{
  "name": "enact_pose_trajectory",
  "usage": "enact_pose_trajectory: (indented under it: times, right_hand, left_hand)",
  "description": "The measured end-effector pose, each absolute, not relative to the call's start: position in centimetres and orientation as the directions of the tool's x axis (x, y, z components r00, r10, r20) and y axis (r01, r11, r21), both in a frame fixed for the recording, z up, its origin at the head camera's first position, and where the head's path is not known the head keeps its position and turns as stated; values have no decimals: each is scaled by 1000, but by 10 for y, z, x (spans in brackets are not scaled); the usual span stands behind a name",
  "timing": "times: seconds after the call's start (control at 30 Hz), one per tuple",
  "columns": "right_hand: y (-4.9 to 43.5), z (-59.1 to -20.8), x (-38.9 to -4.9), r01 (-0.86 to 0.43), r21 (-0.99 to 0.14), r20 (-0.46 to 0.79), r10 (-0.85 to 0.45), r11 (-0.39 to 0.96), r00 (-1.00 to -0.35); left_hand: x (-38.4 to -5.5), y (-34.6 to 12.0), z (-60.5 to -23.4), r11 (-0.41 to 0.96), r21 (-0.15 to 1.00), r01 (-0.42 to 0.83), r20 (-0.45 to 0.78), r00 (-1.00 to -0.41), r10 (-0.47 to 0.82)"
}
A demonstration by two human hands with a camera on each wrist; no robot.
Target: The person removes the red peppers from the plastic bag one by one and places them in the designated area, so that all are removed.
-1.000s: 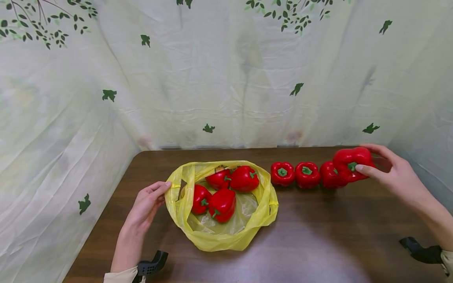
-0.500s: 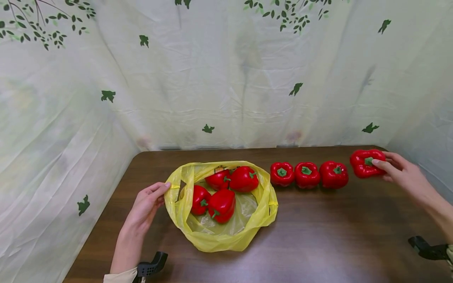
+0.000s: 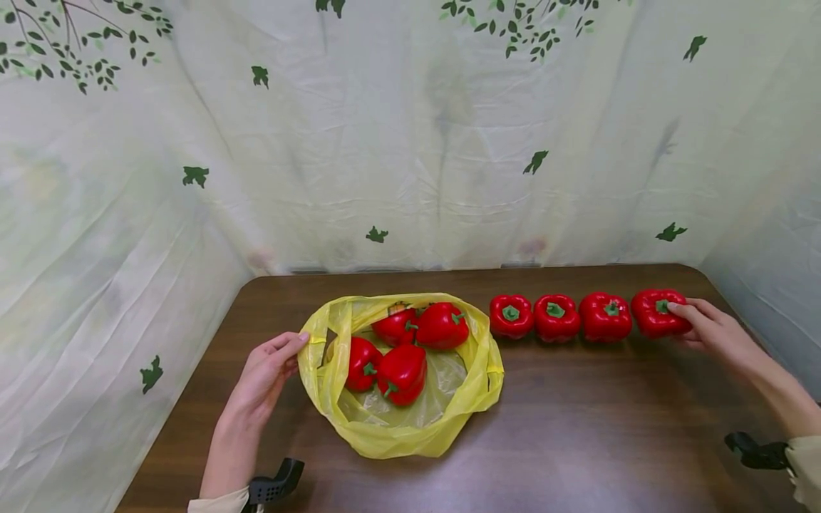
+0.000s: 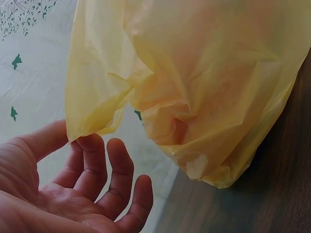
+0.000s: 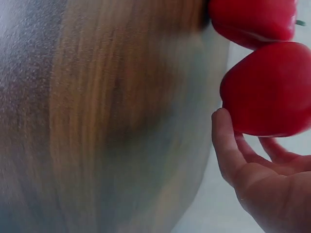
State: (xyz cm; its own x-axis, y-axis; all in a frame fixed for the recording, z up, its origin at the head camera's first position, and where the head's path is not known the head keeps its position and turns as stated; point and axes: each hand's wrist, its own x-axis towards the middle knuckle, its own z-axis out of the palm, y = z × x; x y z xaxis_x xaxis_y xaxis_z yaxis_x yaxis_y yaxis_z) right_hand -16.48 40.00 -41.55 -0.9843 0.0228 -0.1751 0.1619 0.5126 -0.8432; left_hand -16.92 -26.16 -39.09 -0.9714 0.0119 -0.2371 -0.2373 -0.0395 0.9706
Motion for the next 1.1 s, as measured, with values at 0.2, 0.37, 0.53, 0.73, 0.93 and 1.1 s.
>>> enact_pose_trajectory:
  times: [0.2, 0.37, 0.53, 0.73, 0.93, 1.1]
  right_hand:
    - [404, -425, -171, 193, -849, -220, 4, 492, -976]
    - [403, -431, -171, 219, -860, -244, 5, 461, -970]
    - [401, -432, -171, 241, -860, -260, 20, 450, -965]
    - [398, -433, -170, 215, -870, -240, -1, 444, -971]
    - [398, -435, -170, 204, -883, -225, -1, 422, -974]
    - [399, -436, -169, 190, -897, -204, 6, 399, -979]
  left_hand:
    - [-169, -262, -392, -30, 970, -240, -240, -971, 6]
    - [-169, -262, -392, -19, 972, -233, -233, -972, 10]
    - [-169, -262, -391, -22, 972, -233, -233, -972, 15]
    - [-169, -262, -392, -33, 971, -237, -237, -972, 7]
    - [-169, -262, -392, -22, 971, -237, -237, -971, 6]
    - [-169, -262, -393, -10, 972, -234, -234, -972, 9]
